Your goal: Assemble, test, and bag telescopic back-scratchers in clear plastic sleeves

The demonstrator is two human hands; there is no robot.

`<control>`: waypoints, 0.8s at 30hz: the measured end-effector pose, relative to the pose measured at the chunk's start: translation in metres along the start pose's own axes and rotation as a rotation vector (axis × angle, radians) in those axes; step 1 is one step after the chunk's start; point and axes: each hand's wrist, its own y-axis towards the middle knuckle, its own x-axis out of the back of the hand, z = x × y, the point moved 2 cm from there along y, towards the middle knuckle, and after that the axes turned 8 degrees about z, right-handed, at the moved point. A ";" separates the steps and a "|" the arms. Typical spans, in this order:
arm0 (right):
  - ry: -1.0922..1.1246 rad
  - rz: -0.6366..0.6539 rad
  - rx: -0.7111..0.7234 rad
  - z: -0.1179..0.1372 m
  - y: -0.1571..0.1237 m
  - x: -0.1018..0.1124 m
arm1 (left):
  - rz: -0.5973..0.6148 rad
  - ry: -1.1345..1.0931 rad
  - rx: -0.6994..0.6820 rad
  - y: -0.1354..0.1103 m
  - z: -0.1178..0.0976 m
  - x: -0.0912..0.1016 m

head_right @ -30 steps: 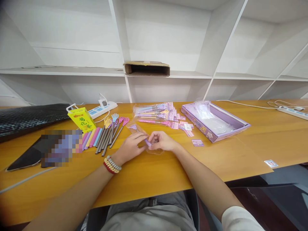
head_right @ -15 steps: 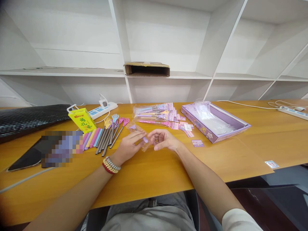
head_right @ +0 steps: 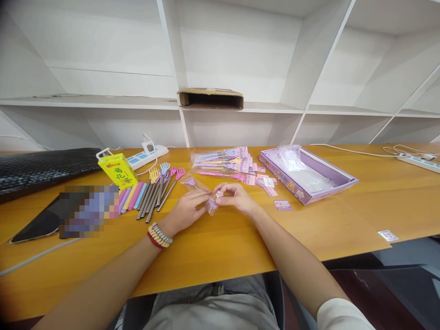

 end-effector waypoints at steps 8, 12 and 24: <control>-0.011 -0.061 0.011 0.000 -0.001 0.004 | -0.052 -0.017 0.030 0.001 0.001 0.005; -0.058 -0.110 -0.051 -0.001 0.000 0.004 | -0.054 -0.005 0.025 0.001 0.002 0.004; -0.234 -0.044 -0.215 -0.010 0.003 0.005 | -0.015 0.036 0.027 -0.001 0.002 -0.001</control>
